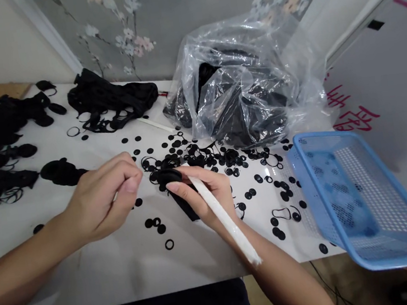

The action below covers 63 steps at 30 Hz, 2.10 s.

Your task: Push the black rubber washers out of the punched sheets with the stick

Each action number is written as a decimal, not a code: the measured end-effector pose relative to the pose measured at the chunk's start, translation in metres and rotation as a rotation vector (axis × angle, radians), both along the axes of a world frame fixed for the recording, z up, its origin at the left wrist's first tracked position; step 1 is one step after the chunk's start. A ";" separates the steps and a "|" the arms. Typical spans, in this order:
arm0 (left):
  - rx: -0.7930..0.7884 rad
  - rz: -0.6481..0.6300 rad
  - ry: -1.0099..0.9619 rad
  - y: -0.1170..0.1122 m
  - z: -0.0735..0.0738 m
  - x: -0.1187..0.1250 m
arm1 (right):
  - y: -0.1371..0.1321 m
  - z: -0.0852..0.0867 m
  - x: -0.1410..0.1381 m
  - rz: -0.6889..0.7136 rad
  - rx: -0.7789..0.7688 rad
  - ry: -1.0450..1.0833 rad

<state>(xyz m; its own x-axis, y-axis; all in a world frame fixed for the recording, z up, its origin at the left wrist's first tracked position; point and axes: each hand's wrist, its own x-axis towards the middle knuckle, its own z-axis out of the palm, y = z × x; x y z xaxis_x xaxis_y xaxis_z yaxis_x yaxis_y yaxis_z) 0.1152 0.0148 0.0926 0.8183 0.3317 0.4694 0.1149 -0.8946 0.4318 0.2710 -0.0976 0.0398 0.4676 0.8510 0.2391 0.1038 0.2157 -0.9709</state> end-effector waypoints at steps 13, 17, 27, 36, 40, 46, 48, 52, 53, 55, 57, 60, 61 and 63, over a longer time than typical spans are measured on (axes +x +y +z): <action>0.152 -0.128 0.101 0.009 -0.007 0.003 | 0.000 0.000 0.003 0.057 0.106 -0.267; 0.172 -0.174 0.204 0.011 -0.006 0.002 | 0.001 0.000 0.006 0.103 0.096 -0.375; 0.317 -0.263 0.410 0.013 -0.003 -0.001 | 0.003 -0.002 0.005 0.247 -0.152 -0.179; -0.027 -0.098 0.056 0.015 -0.002 0.001 | 0.009 -0.003 0.014 0.269 -0.258 0.476; -0.109 -0.095 0.022 0.007 -0.012 0.006 | 0.010 -0.002 0.010 0.322 -0.252 0.616; -0.192 0.003 -0.120 -0.004 -0.022 0.011 | 0.011 -0.003 0.008 0.311 -0.250 0.678; -0.202 0.022 -0.138 -0.006 -0.023 0.011 | 0.009 -0.003 0.008 0.290 -0.230 0.641; -0.181 0.014 -0.150 -0.010 -0.024 0.011 | 0.006 -0.006 0.005 0.239 -0.198 0.526; -0.171 0.014 -0.139 -0.010 -0.025 0.011 | 0.005 -0.007 0.004 0.224 -0.199 0.509; -0.136 0.027 -0.113 -0.012 -0.028 0.011 | 0.006 -0.009 0.002 0.207 -0.210 0.507; -0.070 0.042 -0.096 -0.012 -0.031 0.011 | 0.008 -0.010 0.000 0.200 -0.227 0.559; 0.074 0.013 -0.132 -0.011 -0.036 0.012 | 0.011 -0.012 0.001 0.183 -0.258 0.687; 0.121 -0.004 -0.154 -0.010 -0.038 0.012 | 0.013 -0.012 0.002 0.177 -0.269 0.726; 0.181 -0.010 -0.184 -0.007 -0.039 0.012 | 0.014 -0.012 0.005 0.174 -0.291 0.786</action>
